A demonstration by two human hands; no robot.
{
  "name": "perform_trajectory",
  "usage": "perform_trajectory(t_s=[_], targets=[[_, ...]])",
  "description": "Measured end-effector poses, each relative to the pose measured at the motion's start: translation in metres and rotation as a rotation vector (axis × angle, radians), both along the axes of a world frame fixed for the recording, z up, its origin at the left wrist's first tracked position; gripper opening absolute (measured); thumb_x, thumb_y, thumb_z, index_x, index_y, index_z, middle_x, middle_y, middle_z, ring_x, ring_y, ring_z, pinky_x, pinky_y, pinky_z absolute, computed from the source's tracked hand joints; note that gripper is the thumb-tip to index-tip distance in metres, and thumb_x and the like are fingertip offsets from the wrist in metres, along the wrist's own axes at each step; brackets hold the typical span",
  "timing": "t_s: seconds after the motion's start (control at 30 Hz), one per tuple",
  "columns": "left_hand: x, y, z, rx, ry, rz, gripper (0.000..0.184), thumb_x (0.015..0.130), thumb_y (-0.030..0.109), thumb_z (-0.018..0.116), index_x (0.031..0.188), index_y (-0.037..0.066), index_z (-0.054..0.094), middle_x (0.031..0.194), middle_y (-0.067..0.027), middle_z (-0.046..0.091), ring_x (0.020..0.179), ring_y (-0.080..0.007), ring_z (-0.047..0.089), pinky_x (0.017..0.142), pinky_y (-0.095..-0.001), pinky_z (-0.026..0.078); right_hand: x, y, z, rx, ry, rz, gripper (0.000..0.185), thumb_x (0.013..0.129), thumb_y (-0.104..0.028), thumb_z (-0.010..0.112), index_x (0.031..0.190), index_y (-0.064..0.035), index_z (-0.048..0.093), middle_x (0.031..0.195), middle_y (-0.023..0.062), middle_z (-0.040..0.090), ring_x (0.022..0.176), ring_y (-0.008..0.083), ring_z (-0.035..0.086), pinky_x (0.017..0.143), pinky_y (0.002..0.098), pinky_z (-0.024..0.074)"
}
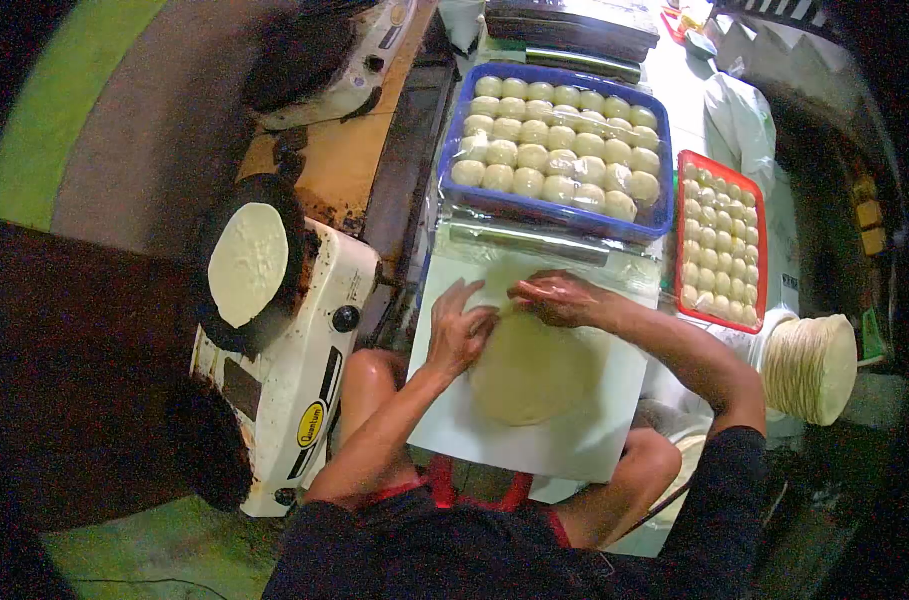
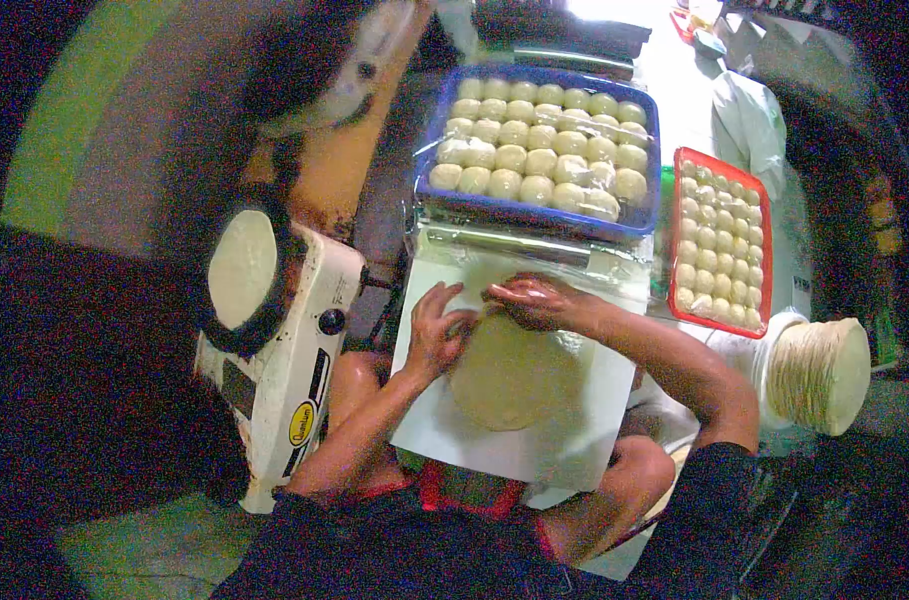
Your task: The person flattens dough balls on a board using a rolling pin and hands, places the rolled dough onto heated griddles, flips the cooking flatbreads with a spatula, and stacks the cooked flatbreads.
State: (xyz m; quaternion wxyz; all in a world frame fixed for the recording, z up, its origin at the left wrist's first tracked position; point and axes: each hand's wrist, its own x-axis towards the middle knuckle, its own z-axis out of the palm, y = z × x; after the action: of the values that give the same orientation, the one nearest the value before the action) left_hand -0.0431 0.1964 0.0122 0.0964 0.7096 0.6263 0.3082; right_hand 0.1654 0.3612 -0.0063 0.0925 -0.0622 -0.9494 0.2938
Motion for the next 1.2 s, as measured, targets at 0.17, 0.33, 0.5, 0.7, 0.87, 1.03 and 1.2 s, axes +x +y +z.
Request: perform_trajectory(t_s=[0.17, 0.33, 0.5, 0.7, 0.87, 1.03, 1.2], targets=[[0.013, -0.01, -0.004, 0.001, -0.174, -0.142, 0.023, 0.084, 0.009, 0.071, 0.098, 0.003, 0.055, 0.131, -0.0188, 0.059, 0.128, -0.043, 0.051, 0.107, -0.0577, 0.035, -0.005, 0.032, 0.094, -0.019, -0.953, 0.223, 0.06, 0.084, -0.046, 0.074, 0.12, -0.0005, 0.059, 0.105, 0.0181, 0.07, 0.086, 0.032, 0.068, 0.078, 0.0447, 0.0535], [0.03, -0.027, -0.009, -0.457, -0.567, 0.182, 0.026, 0.104, 0.027, 0.051, 0.105, 0.003, 0.041, 0.097, -0.021, 0.058, 0.096, -0.031, 0.061, 0.082, -0.0387, 0.048, 0.026, 0.035, 0.039, -1.106, -0.477, 0.055, 0.079, 0.08, -0.053, 0.078, 0.135, -0.0035, 0.051, 0.143, 0.0123, 0.053, 0.128, 0.022, 0.047, 0.105, 0.0402, 0.04], [0.034, -0.035, 0.0, -0.665, -0.794, 0.12, 0.033, 0.105, 0.034, 0.049, 0.118, 0.004, 0.043, 0.091, -0.0055, 0.055, 0.079, -0.0135, 0.05, 0.069, -0.0303, 0.045, 0.042, -0.008, 0.067, -1.131, -0.491, 0.169, 0.099, 0.082, -0.027, 0.079, 0.158, -0.006, 0.019, 0.162, 0.015, 0.026, 0.146, 0.0241, 0.025, 0.12, 0.0419, 0.0231], [0.019, -0.114, 0.03, -1.153, -1.055, -0.188, 0.049, 0.101, 0.049, 0.05, 0.123, 0.007, 0.06, 0.108, -0.0051, 0.062, 0.099, -0.019, 0.054, 0.088, -0.0361, 0.045, 0.013, -0.075, 0.153, -0.979, -0.665, 0.29, 0.095, 0.085, -0.016, 0.074, 0.16, -0.01, 0.016, 0.164, 0.0113, 0.024, 0.147, 0.0216, 0.026, 0.121, 0.0423, 0.0221], [-0.033, -0.205, 0.018, -1.167, -1.467, -0.072, 0.046, 0.098, 0.043, 0.057, 0.125, 0.006, 0.06, 0.115, -0.0053, 0.064, 0.108, -0.0192, 0.058, 0.096, -0.0376, 0.046, -0.086, -0.138, 0.236, -0.875, -0.693, 0.451, 0.091, 0.087, -0.019, 0.074, 0.159, -0.0091, 0.02, 0.16, 0.0129, 0.031, 0.145, 0.0241, 0.03, 0.12, 0.0419, 0.0238], [-0.176, -0.331, 0.163, -0.795, -1.512, 0.284, 0.039, 0.099, 0.032, 0.06, 0.127, 0.005, 0.058, 0.117, -0.0051, 0.066, 0.107, -0.0187, 0.063, 0.096, -0.0382, 0.051, -0.26, -0.223, 0.28, -0.53, -0.578, 0.708, 0.088, 0.085, -0.022, 0.076, 0.156, -0.0051, 0.026, 0.158, 0.0162, 0.034, 0.146, 0.0281, 0.03, 0.121, 0.042, 0.0239], [-0.309, -0.45, 0.303, -0.309, -1.061, 0.715, 0.027, 0.102, 0.03, 0.058, 0.117, 0.008, 0.063, 0.108, -0.0017, 0.067, 0.095, -0.0117, 0.062, 0.079, -0.0308, 0.054, -0.43, -0.312, 0.337, -0.366, -0.252, 0.726, 0.085, 0.083, -0.016, 0.076, 0.153, -0.0021, 0.032, 0.152, 0.0187, 0.043, 0.14, 0.029, 0.041, 0.117, 0.0401, 0.0307]])
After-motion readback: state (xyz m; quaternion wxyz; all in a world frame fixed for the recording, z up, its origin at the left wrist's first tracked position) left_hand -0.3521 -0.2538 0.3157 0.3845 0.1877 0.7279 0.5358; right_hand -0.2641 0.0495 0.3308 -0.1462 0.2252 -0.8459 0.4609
